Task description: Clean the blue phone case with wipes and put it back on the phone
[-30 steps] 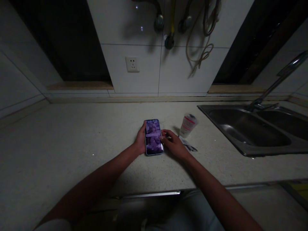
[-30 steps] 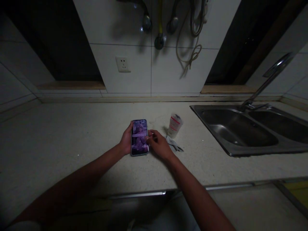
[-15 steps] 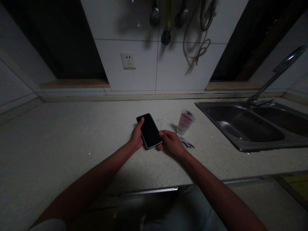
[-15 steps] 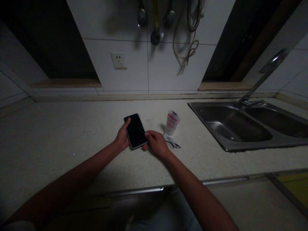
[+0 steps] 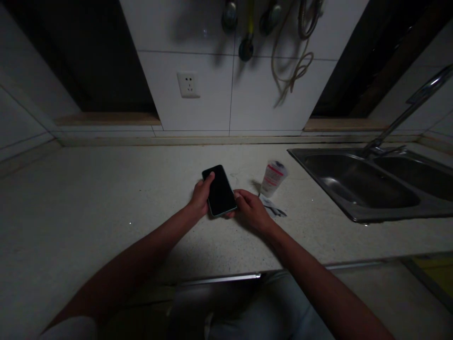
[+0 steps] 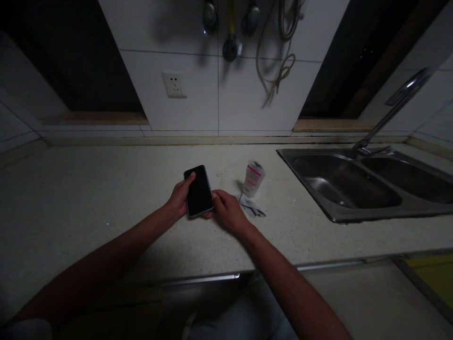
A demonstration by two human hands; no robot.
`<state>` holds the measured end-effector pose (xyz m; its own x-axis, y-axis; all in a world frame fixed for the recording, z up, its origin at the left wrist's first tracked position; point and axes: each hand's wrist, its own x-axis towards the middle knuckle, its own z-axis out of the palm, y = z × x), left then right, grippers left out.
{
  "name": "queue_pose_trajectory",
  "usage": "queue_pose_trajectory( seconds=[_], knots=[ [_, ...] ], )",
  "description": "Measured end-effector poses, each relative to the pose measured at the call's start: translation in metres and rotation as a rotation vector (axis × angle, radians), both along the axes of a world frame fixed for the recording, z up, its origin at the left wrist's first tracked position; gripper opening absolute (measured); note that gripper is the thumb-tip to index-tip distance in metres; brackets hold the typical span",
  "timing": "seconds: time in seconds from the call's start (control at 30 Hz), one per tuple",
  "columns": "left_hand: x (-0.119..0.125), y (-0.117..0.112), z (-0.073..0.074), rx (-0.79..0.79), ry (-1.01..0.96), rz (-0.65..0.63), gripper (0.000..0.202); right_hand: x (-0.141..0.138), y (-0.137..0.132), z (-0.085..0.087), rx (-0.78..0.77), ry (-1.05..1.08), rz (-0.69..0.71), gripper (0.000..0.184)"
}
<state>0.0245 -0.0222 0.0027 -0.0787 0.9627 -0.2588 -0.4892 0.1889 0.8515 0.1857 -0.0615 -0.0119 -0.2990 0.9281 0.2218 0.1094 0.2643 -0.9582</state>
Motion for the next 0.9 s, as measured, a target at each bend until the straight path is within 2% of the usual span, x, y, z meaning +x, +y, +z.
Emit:
queue_pose_trajectory(
  seconds=[0.13, 0.4, 0.53, 0.73, 0.8, 0.9],
  knots=[
    [0.000, -0.001, 0.001, -0.016, 0.019, -0.012, 0.041, 0.003, 0.001, -0.001, 0.122, -0.119, -0.061, 0.033],
    [0.001, -0.001, 0.002, -0.098, 0.031, -0.014, 0.045, 0.002, -0.001, -0.009, 0.107, -0.038, -0.037, 0.035],
    [0.001, 0.002, -0.001, -0.001, 0.053, -0.010, 0.050, 0.002, 0.002, -0.013, 0.045, 0.006, -0.035, 0.036],
    [0.001, 0.005, -0.008, 0.218, 0.229, 0.110, 0.059, 0.000, 0.006, -0.015, 0.057, 0.021, -0.158, 0.036],
    [0.003, 0.003, -0.009, 0.262, 0.313, 0.093, 0.067, -0.002, 0.007, -0.013, 0.061, 0.023, -0.175, 0.036],
    [0.006, -0.001, -0.008, 0.316, 0.393, 0.003, 0.084, -0.005, 0.009, -0.004, 0.090, 0.011, -0.223, 0.034]
  ],
)
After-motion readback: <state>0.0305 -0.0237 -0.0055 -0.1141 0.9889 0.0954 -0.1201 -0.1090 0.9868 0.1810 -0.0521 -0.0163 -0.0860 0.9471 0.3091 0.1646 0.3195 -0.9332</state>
